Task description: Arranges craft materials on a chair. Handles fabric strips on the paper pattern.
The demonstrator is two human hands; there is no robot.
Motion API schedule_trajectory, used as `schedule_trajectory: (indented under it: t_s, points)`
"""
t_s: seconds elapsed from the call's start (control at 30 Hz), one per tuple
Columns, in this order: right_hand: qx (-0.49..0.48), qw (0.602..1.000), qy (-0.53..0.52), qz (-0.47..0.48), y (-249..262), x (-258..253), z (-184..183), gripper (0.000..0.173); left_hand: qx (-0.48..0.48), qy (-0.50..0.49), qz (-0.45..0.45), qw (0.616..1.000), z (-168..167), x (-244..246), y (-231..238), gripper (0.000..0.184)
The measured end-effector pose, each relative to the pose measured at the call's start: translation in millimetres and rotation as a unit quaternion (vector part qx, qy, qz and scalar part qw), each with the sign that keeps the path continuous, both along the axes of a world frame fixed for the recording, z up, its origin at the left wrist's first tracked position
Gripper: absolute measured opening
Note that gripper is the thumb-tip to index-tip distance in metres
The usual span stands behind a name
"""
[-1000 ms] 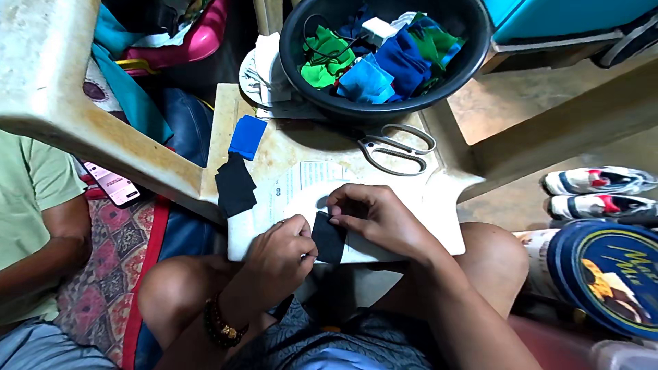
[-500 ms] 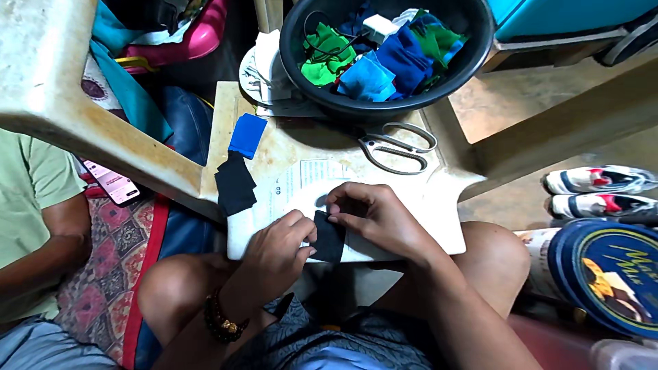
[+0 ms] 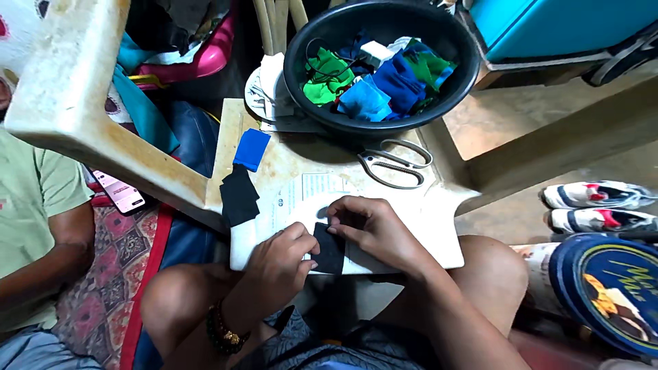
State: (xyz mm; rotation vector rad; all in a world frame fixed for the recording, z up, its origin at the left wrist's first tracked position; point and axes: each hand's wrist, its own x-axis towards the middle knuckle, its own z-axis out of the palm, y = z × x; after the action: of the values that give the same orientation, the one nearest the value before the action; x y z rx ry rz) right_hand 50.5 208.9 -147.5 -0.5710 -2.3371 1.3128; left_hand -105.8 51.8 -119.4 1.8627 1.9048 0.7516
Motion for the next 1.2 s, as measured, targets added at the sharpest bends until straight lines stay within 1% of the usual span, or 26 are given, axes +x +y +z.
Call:
schedule_trajectory:
  t_s: [0.13,0.4,0.53,0.67,0.77,0.8,0.87,0.93,0.97,1.1,1.2]
  points:
    - [-0.001,1.000,-0.006,0.001,-1,1,1,0.009,-0.012,-0.001,0.000,1.000,1,0,-1,0.013]
    - [0.006,1.000,-0.007,-0.003,-1,0,1,0.010,-0.003,0.017,0.008,1.000,-1,3,1,0.013]
    - [0.005,1.000,-0.009,-0.003,0,0,0,0.009,0.005,0.027,0.010,1.000,-1,5,2,0.023]
    - [0.022,1.000,-0.005,-0.009,0,-1,0,0.009,0.014,0.022,0.011,1.000,-2,4,3,0.027]
    - [0.058,0.998,0.030,-0.014,-1,-2,0,0.011,0.011,0.021,0.007,1.000,-2,3,3,0.027]
    - [0.070,0.996,0.054,-0.010,-2,-2,0,0.010,0.011,0.021,0.007,1.000,-2,3,2,0.028]
    - [0.070,0.993,0.088,0.028,-6,-1,3,0.010,0.016,0.018,0.006,1.000,-3,3,1,0.028]
    - [0.071,0.991,0.081,0.082,-8,1,9,0.008,0.021,0.008,0.009,1.000,-3,4,1,0.026]
    - [0.079,0.989,0.070,0.099,-8,1,10,0.009,0.013,0.001,0.009,1.000,-1,4,1,0.026]
    - [0.102,0.987,0.048,0.118,-4,-2,9,0.020,-0.094,-0.030,-0.004,0.995,14,-1,4,0.030]
    - [0.102,0.987,0.035,0.116,-5,-3,9,0.028,-0.119,-0.046,-0.029,0.991,17,-5,6,0.032]
